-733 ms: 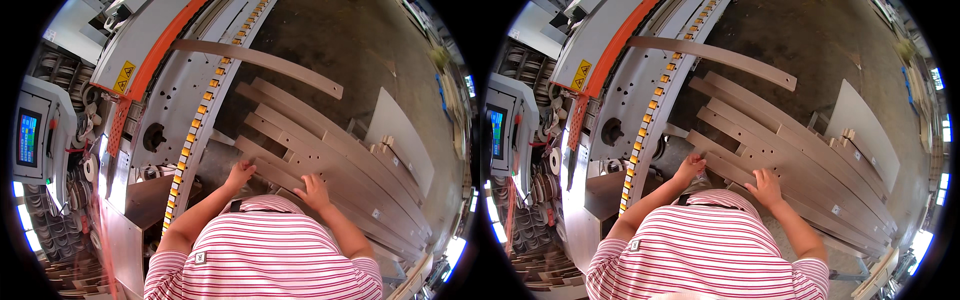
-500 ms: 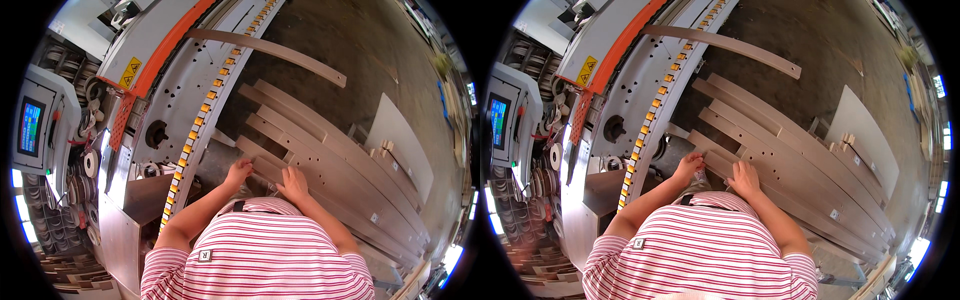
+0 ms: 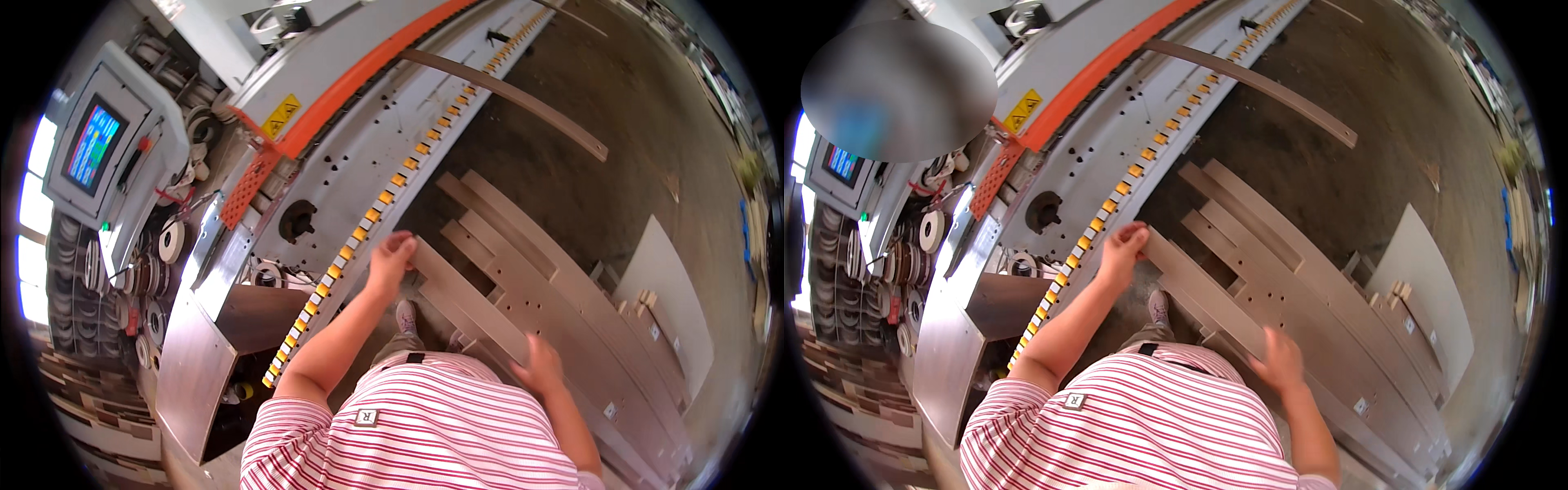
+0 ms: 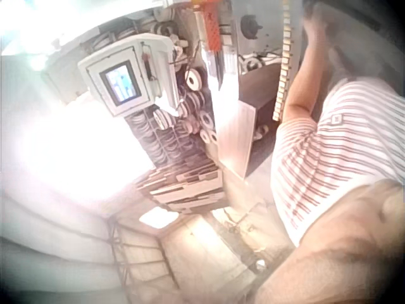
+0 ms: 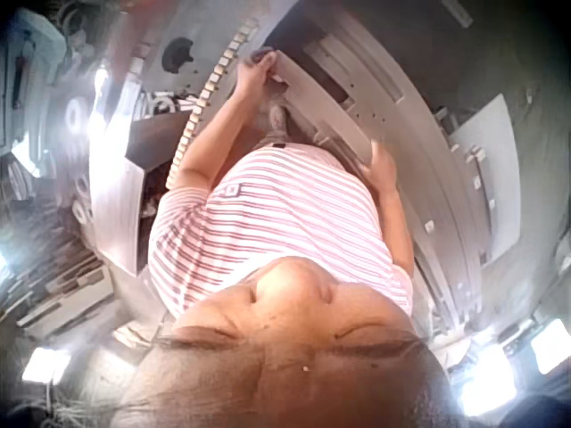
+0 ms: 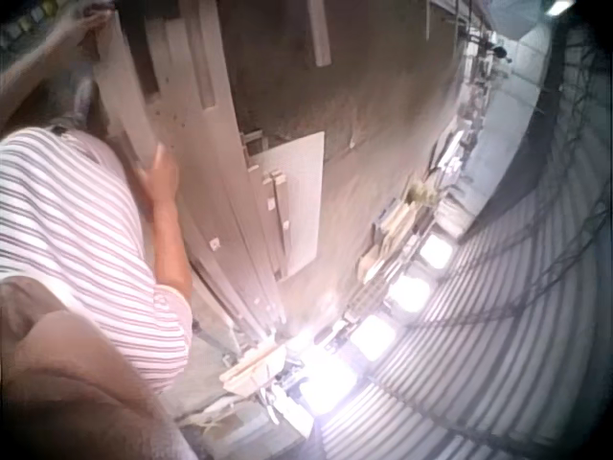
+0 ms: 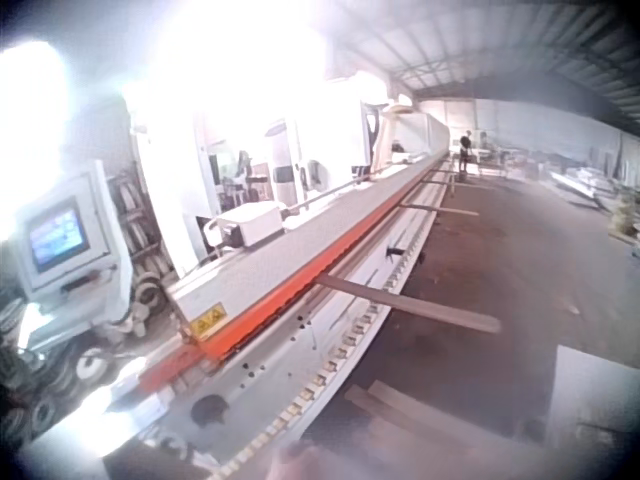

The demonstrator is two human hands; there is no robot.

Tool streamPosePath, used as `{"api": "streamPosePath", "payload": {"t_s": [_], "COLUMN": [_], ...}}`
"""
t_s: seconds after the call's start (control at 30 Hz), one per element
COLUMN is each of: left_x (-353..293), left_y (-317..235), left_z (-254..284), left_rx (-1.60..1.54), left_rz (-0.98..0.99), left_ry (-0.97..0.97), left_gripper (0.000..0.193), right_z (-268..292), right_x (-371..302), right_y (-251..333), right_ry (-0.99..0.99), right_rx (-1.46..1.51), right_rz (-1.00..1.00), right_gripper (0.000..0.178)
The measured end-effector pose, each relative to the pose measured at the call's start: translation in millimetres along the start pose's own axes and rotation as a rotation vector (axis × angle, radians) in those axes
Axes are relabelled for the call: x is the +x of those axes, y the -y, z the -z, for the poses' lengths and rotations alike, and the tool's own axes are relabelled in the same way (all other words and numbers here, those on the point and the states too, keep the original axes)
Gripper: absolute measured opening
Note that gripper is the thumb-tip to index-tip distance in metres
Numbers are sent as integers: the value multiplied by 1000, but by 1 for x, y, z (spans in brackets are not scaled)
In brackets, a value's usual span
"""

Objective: The person repeatedly picks up long, thin wooden planks from a stack and feeds them into a large industrial woodworking machine. They guide the planks through the machine's processing area and then place the finished pieces onto a growing pile on the floor.

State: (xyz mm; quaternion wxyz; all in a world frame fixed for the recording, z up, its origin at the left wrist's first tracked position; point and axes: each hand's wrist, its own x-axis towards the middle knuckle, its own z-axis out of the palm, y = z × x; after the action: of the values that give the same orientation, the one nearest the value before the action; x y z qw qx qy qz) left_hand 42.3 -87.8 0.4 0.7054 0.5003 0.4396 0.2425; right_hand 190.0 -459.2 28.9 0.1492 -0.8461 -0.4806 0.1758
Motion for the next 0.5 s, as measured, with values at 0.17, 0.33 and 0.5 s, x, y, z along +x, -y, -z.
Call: {"api": "streamPosePath", "payload": {"t_s": [0.17,0.33,0.5], "left_x": [58,94,127], "left_y": [-58,-38,-37], "left_z": [50,81,139], "left_rx": [-402,-339,-171], "left_rz": [-153,-102,-209], "left_ry": [-388,-453,-595], "left_gripper": [34,28,25], "right_z": [37,43,44], "right_x": [-142,-139,-94], "right_y": [-88,-86,-42], "right_ry": [169,253,205], "right_rx": [-93,-142,-114], "right_rz": [-329,-280,-137], "right_gripper": [56,53,45]}}
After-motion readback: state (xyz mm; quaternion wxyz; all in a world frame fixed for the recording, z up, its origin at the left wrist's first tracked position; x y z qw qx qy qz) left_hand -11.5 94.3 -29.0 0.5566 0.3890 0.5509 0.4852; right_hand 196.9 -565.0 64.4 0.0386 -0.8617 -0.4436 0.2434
